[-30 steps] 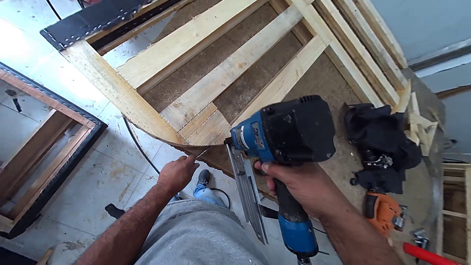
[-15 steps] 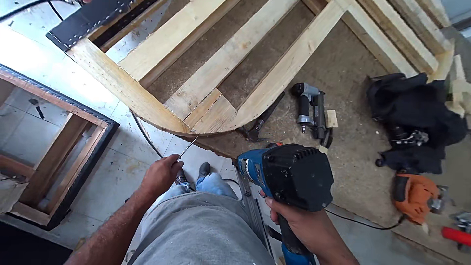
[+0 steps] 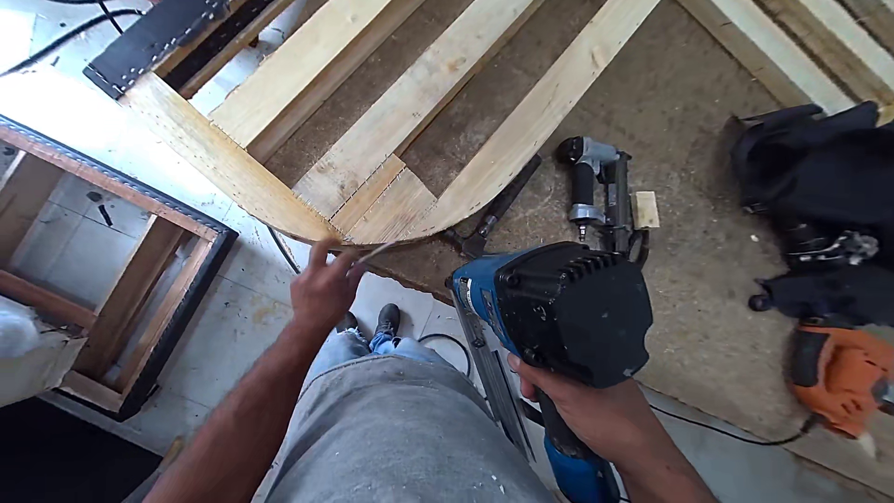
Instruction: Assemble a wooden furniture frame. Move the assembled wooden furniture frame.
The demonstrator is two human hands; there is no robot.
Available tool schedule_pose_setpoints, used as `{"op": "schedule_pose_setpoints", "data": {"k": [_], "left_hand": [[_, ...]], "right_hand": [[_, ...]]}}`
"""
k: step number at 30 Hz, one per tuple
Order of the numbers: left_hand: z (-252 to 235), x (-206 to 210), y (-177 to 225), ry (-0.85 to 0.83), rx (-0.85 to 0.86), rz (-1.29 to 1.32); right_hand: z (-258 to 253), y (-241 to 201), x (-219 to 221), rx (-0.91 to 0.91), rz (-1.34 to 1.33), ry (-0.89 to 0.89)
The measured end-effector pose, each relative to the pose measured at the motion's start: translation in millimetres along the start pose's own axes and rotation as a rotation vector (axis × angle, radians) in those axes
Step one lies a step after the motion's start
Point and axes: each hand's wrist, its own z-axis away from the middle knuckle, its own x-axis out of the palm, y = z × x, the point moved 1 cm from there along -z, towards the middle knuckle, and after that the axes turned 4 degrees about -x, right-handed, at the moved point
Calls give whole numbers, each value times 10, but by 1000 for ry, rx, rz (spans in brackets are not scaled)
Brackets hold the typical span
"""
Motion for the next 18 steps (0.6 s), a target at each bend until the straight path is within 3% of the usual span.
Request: {"op": "schedule_pose_setpoints", "data": {"k": [2,5,11,15,18], "left_hand": [[-347,71,108,28,98,-114],[-405,127,98,80,202,-203],[-430,133,35,67,215,-193],[-361,101,3,99,148,-47],[-163,-83,-138,141,-21,195]], "right_hand": [[-1,35,-27,19,5,-19],[-4,78,-60,7,-18,-52],[-6,-181,29,3,-30,-45],[-24,-506,125,-76,-115,-64],[-112,-813,290,-122,-163,-67]]}}
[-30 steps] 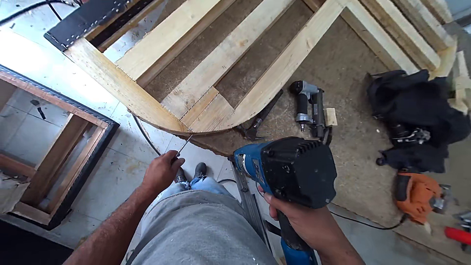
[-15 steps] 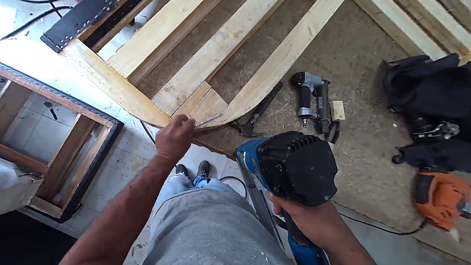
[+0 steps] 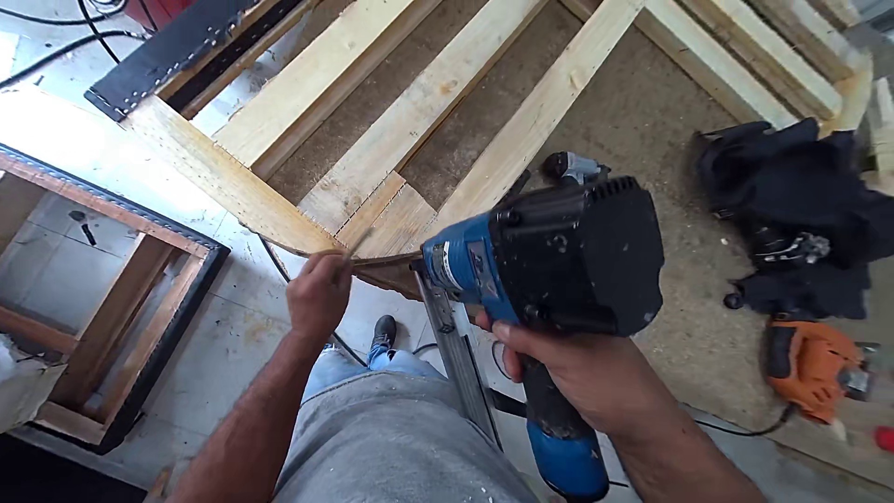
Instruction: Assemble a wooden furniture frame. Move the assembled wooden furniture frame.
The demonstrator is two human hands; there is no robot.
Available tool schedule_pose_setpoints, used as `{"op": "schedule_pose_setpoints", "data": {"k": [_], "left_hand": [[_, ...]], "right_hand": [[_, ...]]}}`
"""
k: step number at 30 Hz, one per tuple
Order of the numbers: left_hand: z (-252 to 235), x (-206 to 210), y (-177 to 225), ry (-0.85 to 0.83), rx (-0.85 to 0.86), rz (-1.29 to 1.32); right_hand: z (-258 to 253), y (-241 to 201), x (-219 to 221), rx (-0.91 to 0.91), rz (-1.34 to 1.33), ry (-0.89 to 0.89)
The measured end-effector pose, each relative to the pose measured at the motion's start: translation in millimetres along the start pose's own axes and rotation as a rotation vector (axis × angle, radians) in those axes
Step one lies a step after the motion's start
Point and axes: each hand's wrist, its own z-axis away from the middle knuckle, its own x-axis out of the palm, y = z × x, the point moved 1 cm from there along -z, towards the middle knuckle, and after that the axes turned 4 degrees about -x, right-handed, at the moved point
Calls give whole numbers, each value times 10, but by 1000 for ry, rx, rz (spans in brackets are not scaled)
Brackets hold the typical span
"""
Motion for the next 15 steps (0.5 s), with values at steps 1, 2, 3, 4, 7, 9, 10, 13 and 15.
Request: {"op": "schedule_pose_setpoints", "data": {"k": [1,2,3,4,7,9,10,13,15], "left_hand": [[76,-116,-83,11,-83,77],[167,-238,-189,13,-163,124],[271,-353,-327,-2,-223,138],[391,-460,-493,-39,-262,123],[766,-748,-1052,-199,-369,48],[966,-923,-1356,-258,-447,19],[1043,-1001,-1481,-267,-475,15],[1164,-1178,-1743,-258,-559,22],[1150,-1244,-1849,-253,-597,31]], "right_hand": [[-52,-82,80,5,-5,10],[-109,-152,159,17,-7,20],[-169,-213,235,35,-10,35],[-225,-264,306,57,-17,51],[-353,-364,480,143,6,93],[-387,-407,560,191,29,117],[-386,-429,596,210,36,130],[-367,-502,702,245,46,169],[-367,-536,762,255,55,190]]}}
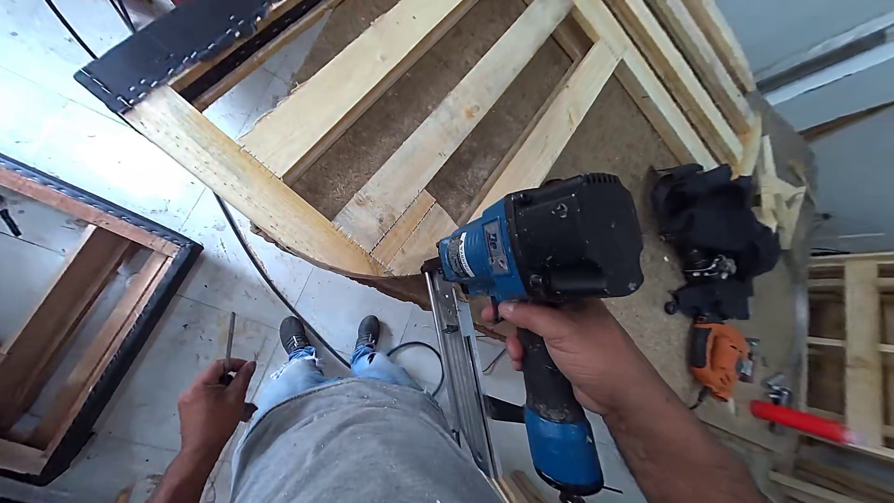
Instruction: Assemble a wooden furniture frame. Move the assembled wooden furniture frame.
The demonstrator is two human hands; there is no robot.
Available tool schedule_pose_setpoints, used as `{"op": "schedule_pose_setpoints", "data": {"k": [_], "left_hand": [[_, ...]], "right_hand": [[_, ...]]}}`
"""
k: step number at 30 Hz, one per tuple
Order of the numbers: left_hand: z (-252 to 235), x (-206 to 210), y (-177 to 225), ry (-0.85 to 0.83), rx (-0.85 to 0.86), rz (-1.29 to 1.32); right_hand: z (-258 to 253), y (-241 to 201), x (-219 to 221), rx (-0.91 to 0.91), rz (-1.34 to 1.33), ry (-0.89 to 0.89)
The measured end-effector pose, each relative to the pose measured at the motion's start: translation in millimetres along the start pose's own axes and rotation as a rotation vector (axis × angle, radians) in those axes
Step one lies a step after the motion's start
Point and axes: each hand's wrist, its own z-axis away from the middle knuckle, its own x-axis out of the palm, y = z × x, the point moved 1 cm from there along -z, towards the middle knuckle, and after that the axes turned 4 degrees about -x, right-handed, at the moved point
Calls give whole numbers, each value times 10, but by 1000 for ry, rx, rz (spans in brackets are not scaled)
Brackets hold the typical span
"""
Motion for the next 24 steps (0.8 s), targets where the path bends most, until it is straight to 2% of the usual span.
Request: {"op": "schedule_pose_setpoints", "data": {"k": [6,13,21,24], "left_hand": [[-329,-114,69,-16,3,17],[-665,-165,258,-10,93,46],[-756,-219,100,1,99,33],[-707,-219,141,-34,152,16]], "right_hand": [[3,-36,90,29,104,23],[111,-46,193,20,74,38],[75,-99,308,55,107,40],[54,-94,303,63,117,28]]}}
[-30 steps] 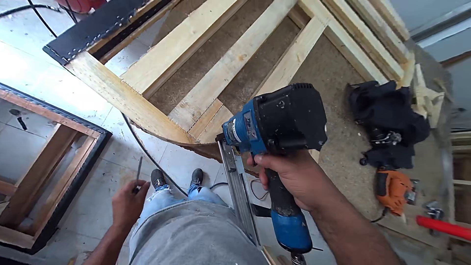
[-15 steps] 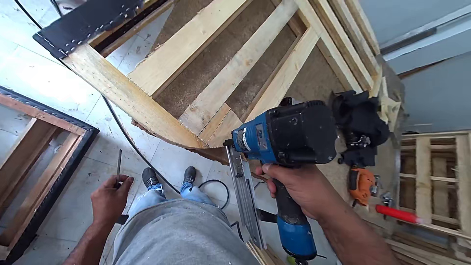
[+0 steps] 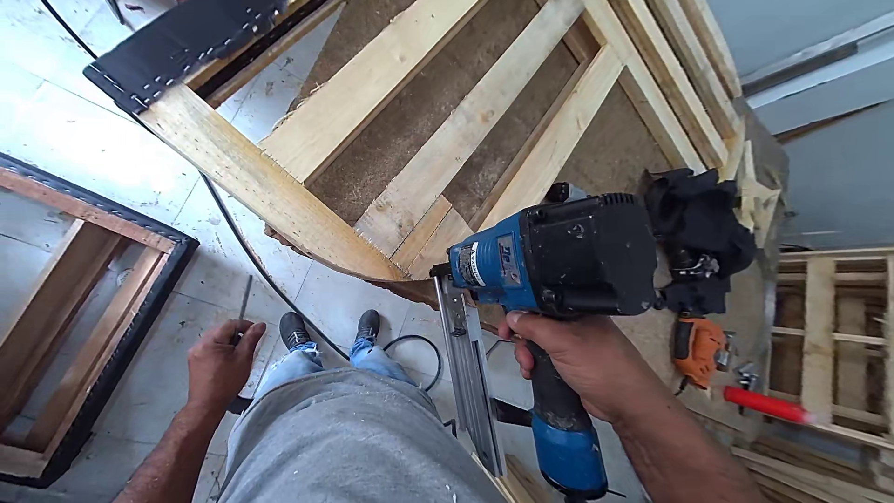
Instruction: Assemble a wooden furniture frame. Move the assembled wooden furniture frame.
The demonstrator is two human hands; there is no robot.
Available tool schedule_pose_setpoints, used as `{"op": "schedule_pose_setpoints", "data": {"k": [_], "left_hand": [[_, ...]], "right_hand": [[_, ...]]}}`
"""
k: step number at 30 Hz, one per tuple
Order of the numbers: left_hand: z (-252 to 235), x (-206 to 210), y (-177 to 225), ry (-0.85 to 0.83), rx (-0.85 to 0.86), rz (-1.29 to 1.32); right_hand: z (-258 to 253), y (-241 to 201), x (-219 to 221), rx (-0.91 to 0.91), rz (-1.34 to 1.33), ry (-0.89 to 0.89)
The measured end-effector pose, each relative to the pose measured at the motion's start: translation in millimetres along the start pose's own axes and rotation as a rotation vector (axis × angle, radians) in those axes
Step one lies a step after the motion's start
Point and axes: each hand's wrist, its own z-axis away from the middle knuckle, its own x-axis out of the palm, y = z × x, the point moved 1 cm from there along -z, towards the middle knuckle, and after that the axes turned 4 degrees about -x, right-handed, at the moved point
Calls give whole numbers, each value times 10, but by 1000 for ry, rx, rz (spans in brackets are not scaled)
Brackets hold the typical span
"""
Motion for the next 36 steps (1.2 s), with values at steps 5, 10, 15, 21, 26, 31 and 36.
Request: {"op": "schedule_pose_setpoints", "data": {"k": [5,10,15,21,26,31,36], "left_hand": [[-64,83,191,-359,176,-39],[-137,152,649,-728,250,-190],[-241,213,905,-726,321,-218],[-460,233,1206,-710,312,-268],[-606,235,1303,-675,376,-326],[-839,184,1236,-662,520,-434],[-1017,188,1213,-607,689,-572]], "right_hand": [[176,264,3,-53,-60,51],[541,748,162,-143,-106,83],[743,1069,347,-79,-140,102],[820,1285,302,-90,-219,87],[763,1352,131,-117,-199,60],[708,1314,65,-84,-152,60],[672,1094,145,-121,-131,99]]}}
